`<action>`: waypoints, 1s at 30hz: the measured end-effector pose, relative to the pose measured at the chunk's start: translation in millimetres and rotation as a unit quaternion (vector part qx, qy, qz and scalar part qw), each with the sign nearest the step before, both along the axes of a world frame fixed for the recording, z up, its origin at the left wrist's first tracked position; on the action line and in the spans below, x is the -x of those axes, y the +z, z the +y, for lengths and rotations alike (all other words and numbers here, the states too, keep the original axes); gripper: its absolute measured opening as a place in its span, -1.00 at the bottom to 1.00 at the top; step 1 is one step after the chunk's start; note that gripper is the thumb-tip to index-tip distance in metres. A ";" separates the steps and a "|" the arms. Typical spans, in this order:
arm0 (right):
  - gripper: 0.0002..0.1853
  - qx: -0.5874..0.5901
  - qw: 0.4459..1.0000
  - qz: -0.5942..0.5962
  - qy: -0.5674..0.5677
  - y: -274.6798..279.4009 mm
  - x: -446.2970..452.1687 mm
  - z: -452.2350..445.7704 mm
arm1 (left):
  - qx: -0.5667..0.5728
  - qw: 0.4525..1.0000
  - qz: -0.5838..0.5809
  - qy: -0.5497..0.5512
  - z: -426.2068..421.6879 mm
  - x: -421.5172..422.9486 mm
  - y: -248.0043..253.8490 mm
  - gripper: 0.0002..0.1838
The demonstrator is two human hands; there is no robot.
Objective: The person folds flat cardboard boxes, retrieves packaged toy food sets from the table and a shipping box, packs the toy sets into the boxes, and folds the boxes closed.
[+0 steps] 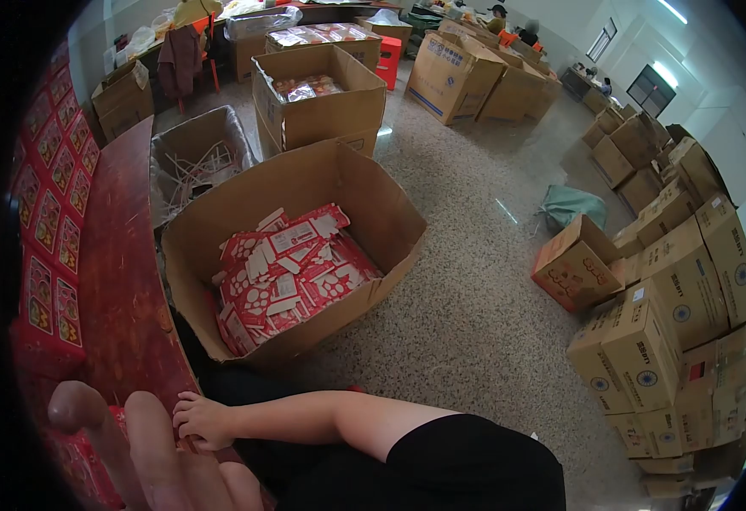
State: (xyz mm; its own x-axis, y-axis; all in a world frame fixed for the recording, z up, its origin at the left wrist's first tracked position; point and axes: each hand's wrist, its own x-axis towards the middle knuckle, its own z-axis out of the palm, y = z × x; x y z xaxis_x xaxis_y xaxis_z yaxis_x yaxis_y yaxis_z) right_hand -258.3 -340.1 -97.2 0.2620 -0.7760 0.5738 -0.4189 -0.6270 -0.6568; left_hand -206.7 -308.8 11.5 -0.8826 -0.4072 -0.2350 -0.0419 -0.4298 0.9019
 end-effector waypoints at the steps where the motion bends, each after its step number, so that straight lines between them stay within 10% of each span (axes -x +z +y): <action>1: -0.74 0.002 1.000 -0.001 0.000 -1.2 -0.5 -0.4 | 0.000 1.000 0.001 0.000 0.0 0.0 0.6 -0.59; 30: -0.77 0.000 1.000 0.002 -0.001 3.6 1.8 1.4 | -0.009 1.000 0.009 0.013 8.0 -2.3 2.9 -0.61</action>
